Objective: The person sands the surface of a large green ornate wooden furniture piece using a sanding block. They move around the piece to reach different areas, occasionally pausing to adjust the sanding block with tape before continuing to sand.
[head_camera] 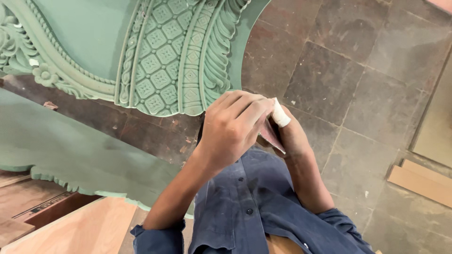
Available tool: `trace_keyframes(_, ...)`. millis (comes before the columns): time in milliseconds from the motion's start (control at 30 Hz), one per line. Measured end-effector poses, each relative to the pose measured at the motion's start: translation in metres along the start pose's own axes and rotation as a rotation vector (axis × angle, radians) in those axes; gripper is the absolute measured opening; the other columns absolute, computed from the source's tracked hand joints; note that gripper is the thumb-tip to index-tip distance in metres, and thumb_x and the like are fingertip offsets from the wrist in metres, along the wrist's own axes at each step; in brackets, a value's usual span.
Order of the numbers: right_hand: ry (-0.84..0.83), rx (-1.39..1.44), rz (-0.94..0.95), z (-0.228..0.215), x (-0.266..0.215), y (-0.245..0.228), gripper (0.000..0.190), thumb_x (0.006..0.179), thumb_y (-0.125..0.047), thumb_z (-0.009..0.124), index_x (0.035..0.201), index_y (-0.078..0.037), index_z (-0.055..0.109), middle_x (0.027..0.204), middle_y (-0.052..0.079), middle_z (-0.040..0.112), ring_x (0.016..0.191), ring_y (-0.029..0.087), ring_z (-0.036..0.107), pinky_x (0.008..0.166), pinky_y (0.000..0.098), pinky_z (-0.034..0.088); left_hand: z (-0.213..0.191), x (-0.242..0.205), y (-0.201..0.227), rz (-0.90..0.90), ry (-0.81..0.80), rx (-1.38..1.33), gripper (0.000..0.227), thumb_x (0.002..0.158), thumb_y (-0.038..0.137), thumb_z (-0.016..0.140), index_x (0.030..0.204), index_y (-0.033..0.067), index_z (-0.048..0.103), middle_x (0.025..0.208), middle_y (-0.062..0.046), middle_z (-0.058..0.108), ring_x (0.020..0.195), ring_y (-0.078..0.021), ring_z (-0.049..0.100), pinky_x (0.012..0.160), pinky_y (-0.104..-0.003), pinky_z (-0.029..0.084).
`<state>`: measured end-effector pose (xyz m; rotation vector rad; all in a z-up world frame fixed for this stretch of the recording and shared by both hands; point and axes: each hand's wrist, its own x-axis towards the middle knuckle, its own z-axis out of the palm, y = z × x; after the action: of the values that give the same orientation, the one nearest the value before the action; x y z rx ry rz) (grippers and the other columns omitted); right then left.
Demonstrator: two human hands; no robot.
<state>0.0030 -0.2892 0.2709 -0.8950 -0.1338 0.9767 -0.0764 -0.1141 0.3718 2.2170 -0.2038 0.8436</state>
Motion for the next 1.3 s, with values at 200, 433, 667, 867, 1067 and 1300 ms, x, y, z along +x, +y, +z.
trace_keyframes(200, 0.049, -0.243, -0.056, 0.0, -0.016, -0.005, 0.048, 0.108, -0.044, 0.055, 0.083, -0.004, 0.065, 0.063, -0.003, 0.056, 0.049, 0.005, 0.044, 0.042, 0.0241, 0.031, 0.009, -0.004, 0.008, 0.03, -0.053, -0.011, 0.009, 0.097, 0.002, 0.066, 0.102, 0.0029, 0.059, 0.097, -0.009, 0.062, 0.091, -0.0298, 0.062, 0.083, -0.043, 0.05)
trace_keyframes(433, -0.005, -0.228, -0.054, -0.008, -0.035, 0.002, 0.055, 0.107, -0.047, 0.054, 0.075, -0.005, 0.066, 0.062, -0.002, 0.058, 0.053, 0.006, 0.047, 0.049, 0.0254, 0.036, 0.024, -0.02, 0.009, -0.084, -0.046, -0.251, 0.009, 0.1, 0.001, 0.059, 0.103, 0.0023, 0.051, 0.097, -0.012, 0.055, 0.085, -0.0297, 0.057, 0.078, -0.039, 0.048)
trace_keyframes(667, -0.101, -0.196, -0.046, 0.0, -0.04, -0.004, 0.051, 0.105, -0.045, 0.063, 0.073, -0.005, 0.064, 0.066, 0.0, 0.059, 0.06, 0.01, 0.05, 0.056, 0.0289, 0.04, 0.027, -0.027, 0.01, -0.258, -0.007, -0.365, 0.006, 0.101, 0.005, 0.057, 0.101, 0.0015, 0.053, 0.093, -0.011, 0.053, 0.08, -0.0247, 0.055, 0.076, -0.035, 0.048)
trace_keyframes(867, -0.278, -0.548, -0.041, 0.004, -0.051, -0.016, 0.038, 0.092, -0.033, 0.074, 0.098, 0.004, 0.076, 0.08, 0.005, 0.07, 0.073, 0.011, 0.061, 0.065, 0.028, 0.048, 0.004, -0.026, -0.012, -0.383, 0.169, -0.375, 0.007, 0.103, 0.007, 0.052, 0.101, 0.001, 0.056, 0.092, -0.008, 0.056, 0.079, -0.0169, 0.056, 0.075, -0.03, 0.048)
trace_keyframes(1067, -0.001, -0.499, 0.0, 0.006, -0.06, -0.018, 0.037, 0.092, -0.026, 0.065, 0.098, 0.008, 0.079, 0.062, 0.001, 0.061, 0.052, 0.006, 0.05, 0.048, 0.0219, 0.033, -0.023, -0.061, -0.035, -0.377, 0.373, -0.337, 0.021, 0.112, 0.017, 0.053, 0.107, -0.0024, 0.057, 0.099, -0.008, 0.064, 0.086, -0.015, 0.062, 0.078, -0.032, 0.051)
trace_keyframes(1300, -0.047, -0.662, -0.015, 0.032, -0.038, -0.006, 0.032, 0.097, -0.021, 0.062, 0.101, 0.008, 0.074, 0.068, 0.002, 0.062, 0.054, 0.006, 0.048, 0.05, 0.0221, 0.032, -0.033, -0.118, -0.008, -0.752, 0.196, -0.215, 0.025, 0.1, 0.023, 0.067, 0.089, 0.0015, 0.067, 0.074, -0.01, 0.066, 0.063, -0.0195, 0.061, 0.063, -0.033, 0.049)
